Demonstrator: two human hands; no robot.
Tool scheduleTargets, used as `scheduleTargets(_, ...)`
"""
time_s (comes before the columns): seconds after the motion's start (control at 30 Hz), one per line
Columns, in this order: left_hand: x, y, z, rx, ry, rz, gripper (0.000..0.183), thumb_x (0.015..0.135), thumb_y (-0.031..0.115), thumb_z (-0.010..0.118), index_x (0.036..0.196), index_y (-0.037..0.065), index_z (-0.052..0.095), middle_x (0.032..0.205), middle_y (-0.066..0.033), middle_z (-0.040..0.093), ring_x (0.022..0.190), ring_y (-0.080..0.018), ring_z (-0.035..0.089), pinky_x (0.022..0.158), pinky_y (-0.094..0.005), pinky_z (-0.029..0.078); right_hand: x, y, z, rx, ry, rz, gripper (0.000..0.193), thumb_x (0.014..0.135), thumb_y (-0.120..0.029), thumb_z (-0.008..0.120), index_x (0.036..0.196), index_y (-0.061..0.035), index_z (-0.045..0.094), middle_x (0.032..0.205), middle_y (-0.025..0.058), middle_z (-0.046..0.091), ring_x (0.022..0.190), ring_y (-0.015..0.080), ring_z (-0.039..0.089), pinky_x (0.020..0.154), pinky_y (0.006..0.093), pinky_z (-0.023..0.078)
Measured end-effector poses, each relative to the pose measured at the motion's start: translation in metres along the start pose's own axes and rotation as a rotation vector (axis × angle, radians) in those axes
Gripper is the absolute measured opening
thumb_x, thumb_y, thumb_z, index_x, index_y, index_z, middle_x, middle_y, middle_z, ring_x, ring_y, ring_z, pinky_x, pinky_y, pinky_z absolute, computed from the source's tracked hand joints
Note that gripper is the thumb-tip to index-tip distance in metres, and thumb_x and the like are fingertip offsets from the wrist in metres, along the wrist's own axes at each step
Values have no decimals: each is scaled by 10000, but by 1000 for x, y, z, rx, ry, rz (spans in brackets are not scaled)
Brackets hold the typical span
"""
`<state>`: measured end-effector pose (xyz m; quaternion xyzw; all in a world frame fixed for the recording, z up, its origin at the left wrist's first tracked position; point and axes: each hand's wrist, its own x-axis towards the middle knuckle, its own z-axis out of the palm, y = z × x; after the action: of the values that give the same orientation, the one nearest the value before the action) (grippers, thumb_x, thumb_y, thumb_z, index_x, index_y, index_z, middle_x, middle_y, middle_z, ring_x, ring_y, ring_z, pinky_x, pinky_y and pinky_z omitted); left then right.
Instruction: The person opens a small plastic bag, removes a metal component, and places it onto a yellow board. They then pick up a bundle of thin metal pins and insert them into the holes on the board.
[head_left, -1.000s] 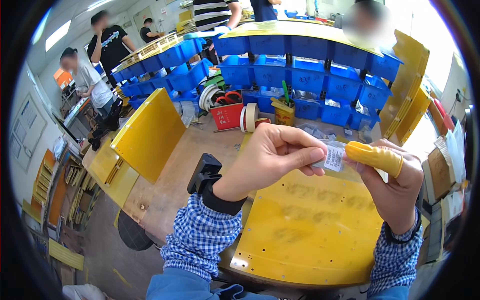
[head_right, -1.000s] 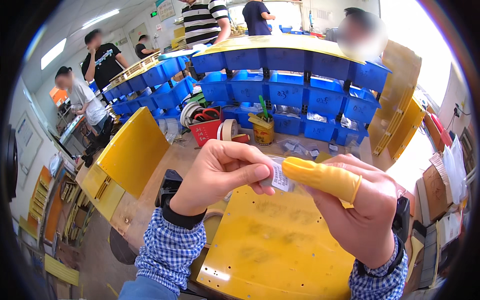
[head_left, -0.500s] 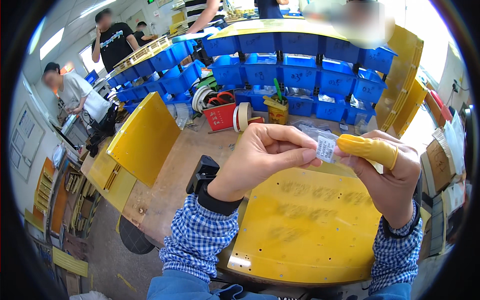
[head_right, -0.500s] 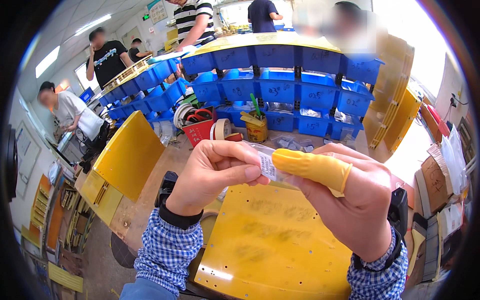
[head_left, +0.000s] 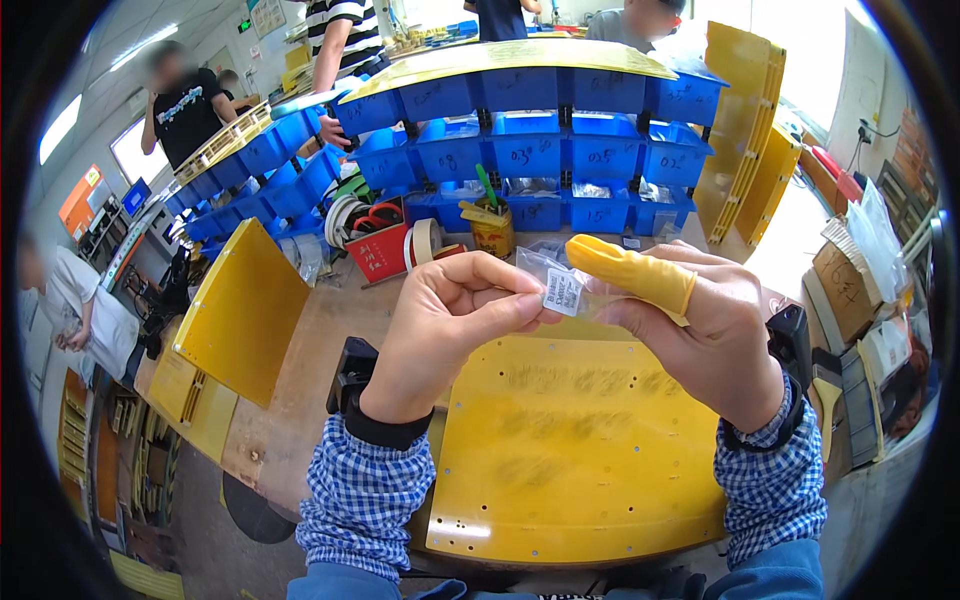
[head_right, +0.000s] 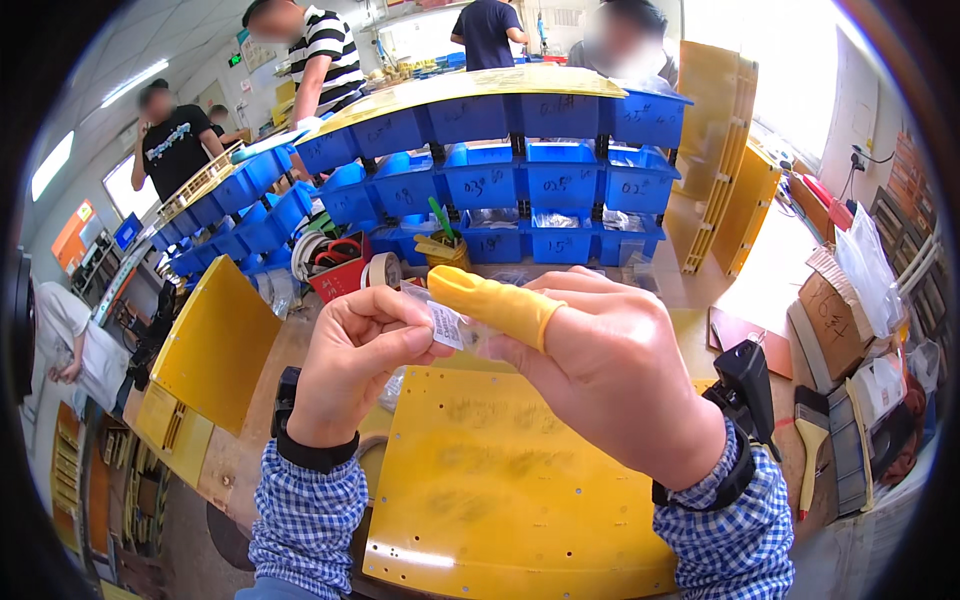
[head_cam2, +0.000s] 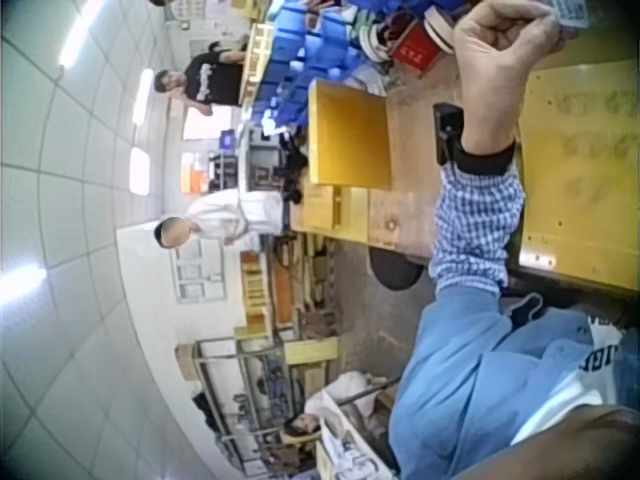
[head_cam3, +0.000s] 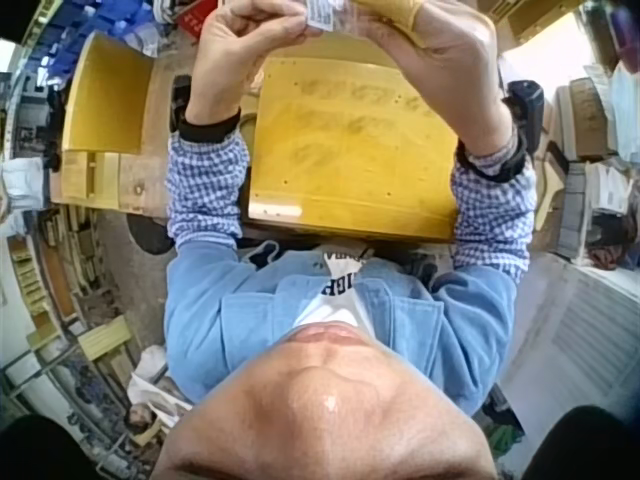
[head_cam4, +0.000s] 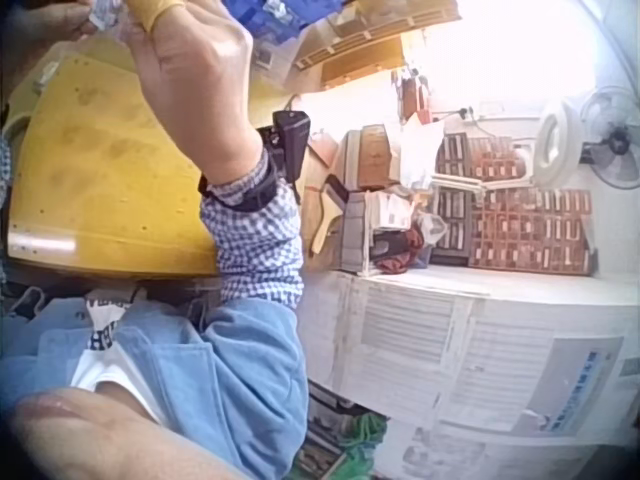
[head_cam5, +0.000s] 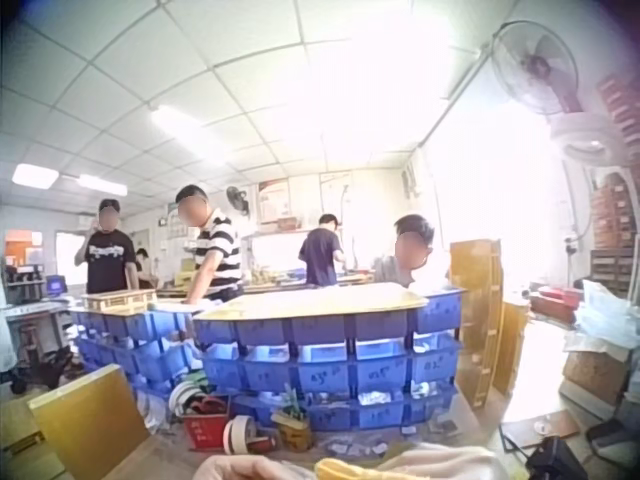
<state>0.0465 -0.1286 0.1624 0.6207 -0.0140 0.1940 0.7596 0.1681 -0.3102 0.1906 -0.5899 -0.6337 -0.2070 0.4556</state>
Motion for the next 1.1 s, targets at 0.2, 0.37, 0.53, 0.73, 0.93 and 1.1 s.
scheduleTargets(0.2, 0, -2, 3, 30, -13, 16, 141, 831, 45, 694, 948, -15, 641, 920, -101, 687, 892, -169, 683, 811, -252, 548, -3, 2, 6, -62, -7, -68, 224, 669, 10, 724, 881, 19, 652, 705, 125, 643, 635, 259, 641, 586, 335, 521)
scheduleTargets(0.37, -2, 1, 9, 49, -30, 9, 136, 842, 19, 669, 965, -24, 627, 939, -119, 681, 906, -179, 681, 826, -262, 546, -3, 2, 7, -211, -69, -84, 200, 670, -9, 721, 860, 6, 659, 676, 103, 632, 617, 239, 622, 589, 346, 487)
scheduleTargets(0.53, -5, 1, 9, 139, -113, 55, 122, 828, -47, 652, 942, -28, 614, 956, -102, 660, 912, -187, 674, 832, -288, 547, 5, -8, 0, -182, -93, -7, 182, 663, -17, 737, 838, -8, 687, 671, 85, 639, 616, 217, 599, 631, 327, 433)
scheduleTargets(0.73, -2, -3, 7, 289, -138, 101, 157, 827, -43, 657, 968, -26, 592, 941, -90, 655, 906, -173, 672, 826, -269, 540, 1, -4, 1, -195, -94, 37, 208, 652, 0, 750, 855, -11, 708, 687, 80, 642, 643, 201, 569, 658, 330, 393)
scheduleTargets(0.93, -4, 2, 3, 319, -158, 70, 170, 835, -49, 636, 993, -16, 581, 921, -85, 652, 885, -161, 671, 818, -261, 534, 2, -6, 2, -192, -119, 96, 196, 665, -2, 741, 859, -23, 718, 698, 77, 604, 694, 217, 532, 661, 332, 380)
scheduleTargets(1.1, -2, -2, 6, 388, -209, 65, 225, 831, -48, 629, 1047, -8, 582, 917, -75, 654, 866, -140, 658, 807, -258, 527, 1, -12, -2, -240, -27, 120, 201, 647, 7, 742, 842, -33, 720, 661, 54, 576, 656, 209, 503, 654, 324, 365)
